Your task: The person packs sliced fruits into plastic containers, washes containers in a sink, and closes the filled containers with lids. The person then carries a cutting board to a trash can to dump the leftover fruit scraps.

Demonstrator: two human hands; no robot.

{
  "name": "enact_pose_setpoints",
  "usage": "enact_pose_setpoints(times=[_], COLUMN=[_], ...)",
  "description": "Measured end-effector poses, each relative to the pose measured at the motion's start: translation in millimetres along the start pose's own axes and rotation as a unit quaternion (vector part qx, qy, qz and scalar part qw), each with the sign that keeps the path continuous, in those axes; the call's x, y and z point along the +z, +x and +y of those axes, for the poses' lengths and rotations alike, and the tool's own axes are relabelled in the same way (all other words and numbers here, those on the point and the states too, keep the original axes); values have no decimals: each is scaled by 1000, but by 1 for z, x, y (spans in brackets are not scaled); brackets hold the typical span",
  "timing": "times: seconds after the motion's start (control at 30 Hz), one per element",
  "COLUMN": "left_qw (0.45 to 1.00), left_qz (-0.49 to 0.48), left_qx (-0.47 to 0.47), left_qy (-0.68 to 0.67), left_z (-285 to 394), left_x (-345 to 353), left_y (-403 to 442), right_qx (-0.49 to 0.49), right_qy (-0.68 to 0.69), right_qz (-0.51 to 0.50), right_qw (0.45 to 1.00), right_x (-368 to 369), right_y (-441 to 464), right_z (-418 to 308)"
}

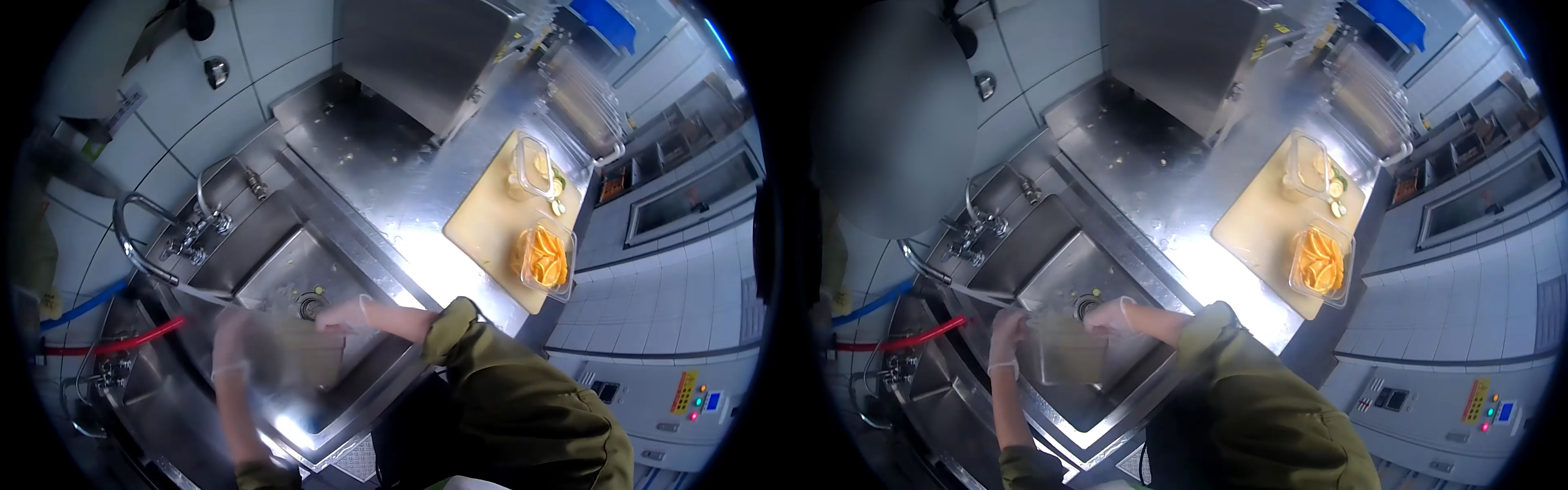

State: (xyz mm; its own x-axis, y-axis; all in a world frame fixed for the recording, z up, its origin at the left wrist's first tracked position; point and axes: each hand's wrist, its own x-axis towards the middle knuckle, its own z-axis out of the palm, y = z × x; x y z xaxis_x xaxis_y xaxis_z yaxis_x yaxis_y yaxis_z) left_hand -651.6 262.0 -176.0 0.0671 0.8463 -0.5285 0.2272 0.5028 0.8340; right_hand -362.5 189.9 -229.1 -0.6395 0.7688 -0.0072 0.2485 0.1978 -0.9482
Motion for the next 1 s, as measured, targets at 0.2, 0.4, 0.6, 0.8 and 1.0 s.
enact_pose_setpoints(times=[0.2, 0.4, 0.6, 0.8, 1.0], left_qw=[978, 960, 946, 913, 907], left_qz=[-128, -221, -196, -243, -166], left_qx=[-62, 40, -243, -106, -77], left_qy=[152, 167, -82, -310, -380], left_z=[-135, -153, -142, -90, -73], left_x=[-32, -39, 2, 42, 60], left_y=[84, 54, 11, -43, -49], right_qx=[176, 145, 99, -15, -22], right_qy=[158, -61, -221, -385, -315], right_qz=[-102, -117, 89, 51, 99], right_qw=[966, 981, 966, 921, 944], right_x=[-19, -39, 54, 23, 16], right_y=[-6, 22, 105, 101, 87], right_z=[-11, -49, 18, -64, -40])
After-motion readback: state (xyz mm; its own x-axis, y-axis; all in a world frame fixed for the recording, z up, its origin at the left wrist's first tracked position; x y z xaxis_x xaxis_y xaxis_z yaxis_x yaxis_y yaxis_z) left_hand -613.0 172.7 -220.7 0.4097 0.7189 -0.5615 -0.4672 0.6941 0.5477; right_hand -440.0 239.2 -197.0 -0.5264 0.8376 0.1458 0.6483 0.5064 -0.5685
